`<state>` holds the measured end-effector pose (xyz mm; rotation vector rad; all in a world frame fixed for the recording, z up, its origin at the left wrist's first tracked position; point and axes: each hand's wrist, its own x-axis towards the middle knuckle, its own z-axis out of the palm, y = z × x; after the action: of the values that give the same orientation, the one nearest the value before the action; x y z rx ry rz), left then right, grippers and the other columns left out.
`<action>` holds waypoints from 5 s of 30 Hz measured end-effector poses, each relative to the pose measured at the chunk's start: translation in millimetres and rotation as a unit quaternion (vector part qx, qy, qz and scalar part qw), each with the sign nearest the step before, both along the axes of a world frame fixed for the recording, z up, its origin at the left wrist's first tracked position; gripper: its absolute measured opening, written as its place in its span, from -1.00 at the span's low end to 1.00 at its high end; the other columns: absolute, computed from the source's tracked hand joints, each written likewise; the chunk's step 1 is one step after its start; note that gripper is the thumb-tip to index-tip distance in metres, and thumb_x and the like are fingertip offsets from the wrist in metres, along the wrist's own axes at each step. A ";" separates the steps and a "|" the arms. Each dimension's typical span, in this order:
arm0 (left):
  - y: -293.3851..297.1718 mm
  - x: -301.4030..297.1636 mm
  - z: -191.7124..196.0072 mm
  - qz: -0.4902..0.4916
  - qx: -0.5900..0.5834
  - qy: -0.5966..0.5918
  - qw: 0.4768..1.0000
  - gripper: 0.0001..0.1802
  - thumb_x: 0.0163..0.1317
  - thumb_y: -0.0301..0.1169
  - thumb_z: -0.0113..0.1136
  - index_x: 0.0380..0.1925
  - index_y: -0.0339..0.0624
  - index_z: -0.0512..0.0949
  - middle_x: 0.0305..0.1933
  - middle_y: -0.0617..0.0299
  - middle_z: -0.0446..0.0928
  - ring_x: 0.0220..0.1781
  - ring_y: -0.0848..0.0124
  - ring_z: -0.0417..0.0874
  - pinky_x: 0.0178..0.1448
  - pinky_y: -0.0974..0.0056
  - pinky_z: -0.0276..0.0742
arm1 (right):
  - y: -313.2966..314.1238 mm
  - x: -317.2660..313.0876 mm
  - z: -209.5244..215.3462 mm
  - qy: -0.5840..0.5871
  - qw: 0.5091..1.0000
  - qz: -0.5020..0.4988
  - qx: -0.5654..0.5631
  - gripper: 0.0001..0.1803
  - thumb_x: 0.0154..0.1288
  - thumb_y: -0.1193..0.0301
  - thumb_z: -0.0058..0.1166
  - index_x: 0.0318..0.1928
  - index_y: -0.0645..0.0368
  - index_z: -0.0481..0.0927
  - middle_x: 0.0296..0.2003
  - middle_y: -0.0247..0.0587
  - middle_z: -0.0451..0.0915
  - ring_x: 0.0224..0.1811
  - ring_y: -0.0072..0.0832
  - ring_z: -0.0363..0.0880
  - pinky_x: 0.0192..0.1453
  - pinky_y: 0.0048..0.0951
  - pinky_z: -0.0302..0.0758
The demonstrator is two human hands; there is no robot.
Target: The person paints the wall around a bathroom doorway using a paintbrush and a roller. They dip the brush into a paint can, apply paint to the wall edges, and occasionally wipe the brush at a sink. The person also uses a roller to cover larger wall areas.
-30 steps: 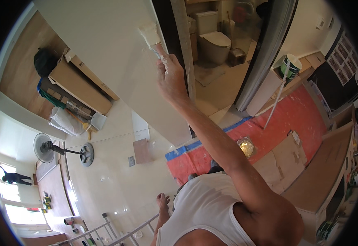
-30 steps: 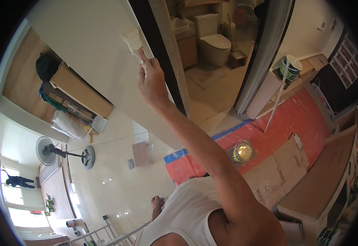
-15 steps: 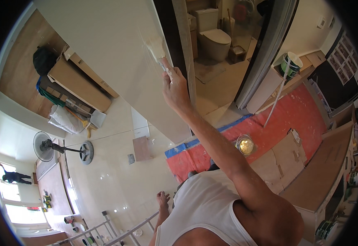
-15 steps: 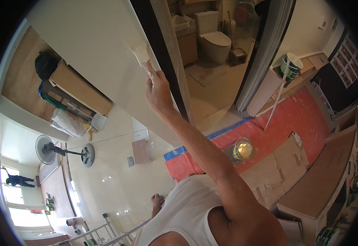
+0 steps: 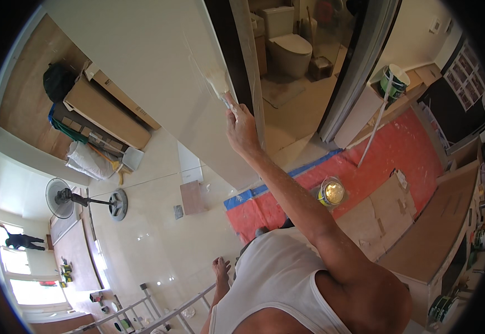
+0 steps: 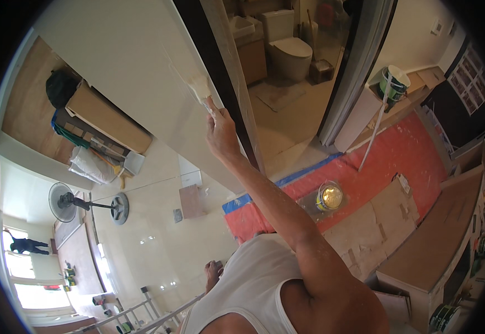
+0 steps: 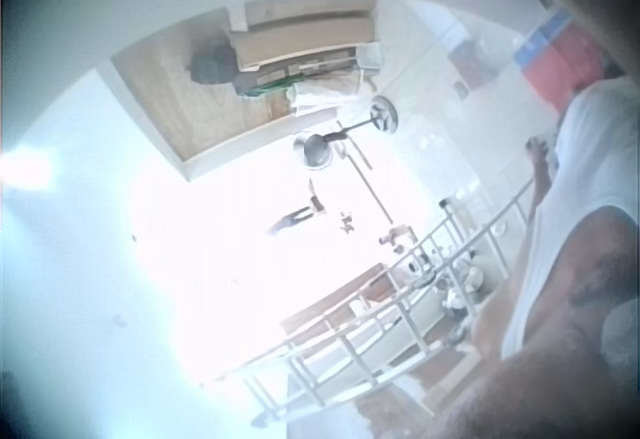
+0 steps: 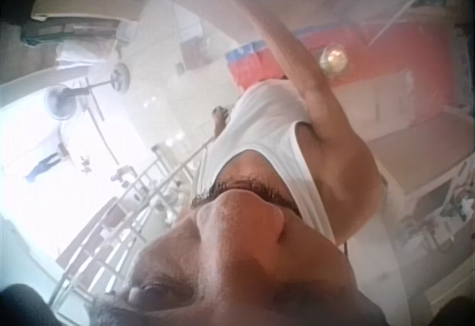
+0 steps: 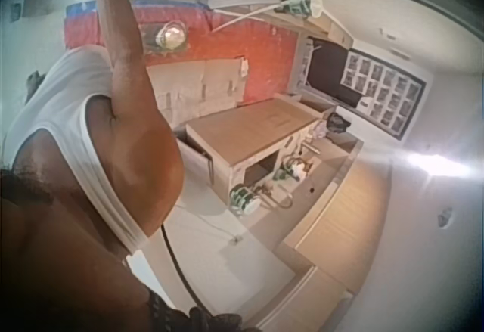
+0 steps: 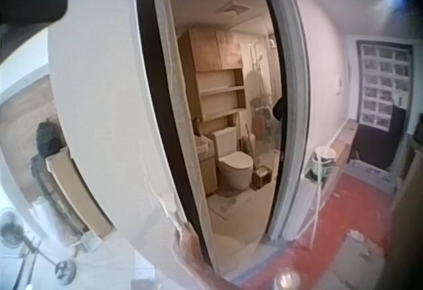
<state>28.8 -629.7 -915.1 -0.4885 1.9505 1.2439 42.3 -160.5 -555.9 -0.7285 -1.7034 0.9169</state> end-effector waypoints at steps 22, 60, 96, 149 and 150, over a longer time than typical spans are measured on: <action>-2.9 6.0 3.6 0.002 0.002 0.010 1.000 -0.64 0.40 -0.24 0.15 0.09 -0.13 0.39 -0.10 0.16 0.53 -0.18 0.21 0.76 -0.24 0.15 0.70 | -1.1 8.9 -80.3 -0.061 0.997 -0.009 -0.051 -0.46 0.47 0.57 -0.05 0.43 0.11 0.40 -0.25 0.13 0.52 -0.23 -0.04 0.59 -0.08 -0.16 0.53; 5.3 3.5 -6.6 -0.002 -0.014 -0.017 1.000 -0.52 0.40 -0.23 0.13 0.21 -0.22 0.32 0.04 0.02 0.52 -0.10 0.14 0.74 -0.20 0.10 0.71 | -28.1 35.4 -82.3 0.011 0.998 0.044 0.034 -0.55 0.45 0.55 0.00 0.32 0.22 0.49 -0.15 0.12 0.61 -0.14 -0.06 0.65 -0.01 -0.14 0.56; -26.6 -36.4 -69.3 -0.196 0.014 0.082 0.977 -0.48 0.39 -0.27 0.15 0.24 -0.22 0.26 -0.01 -0.03 0.53 -0.18 0.12 0.76 -0.31 0.13 0.73 | 10.9 -18.1 136.2 -0.006 0.983 -0.060 0.175 -0.46 0.48 0.57 -0.01 0.44 0.24 0.36 -0.24 -0.03 0.48 -0.30 -0.24 0.57 -0.12 -0.25 0.58; -37.7 -54.8 18.4 -0.059 -0.005 0.005 0.998 -0.56 0.38 -0.27 0.14 0.14 -0.31 0.36 -0.03 0.06 0.47 -0.01 0.09 0.74 -0.15 0.09 0.74 | -24.8 6.7 -99.6 -0.149 0.986 -0.061 -0.054 -0.50 0.47 0.49 -0.03 0.39 0.07 0.44 -0.14 0.02 0.53 -0.18 -0.06 0.64 -0.06 -0.11 0.62; -39.8 -54.6 20.5 -0.056 -0.011 0.007 0.998 -0.56 0.38 -0.27 0.14 0.13 -0.30 0.37 -0.03 0.06 0.47 -0.01 0.08 0.74 -0.15 0.09 0.74 | -25.4 6.1 -106.2 -0.151 0.985 -0.061 -0.062 -0.51 0.47 0.49 -0.03 0.38 0.07 0.45 -0.14 0.02 0.53 -0.18 -0.06 0.64 -0.07 -0.10 0.62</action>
<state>-25.8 -669.5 -894.5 -0.3759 1.9773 1.1588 48.4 -185.9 -662.1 -1.0879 -1.8528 0.8649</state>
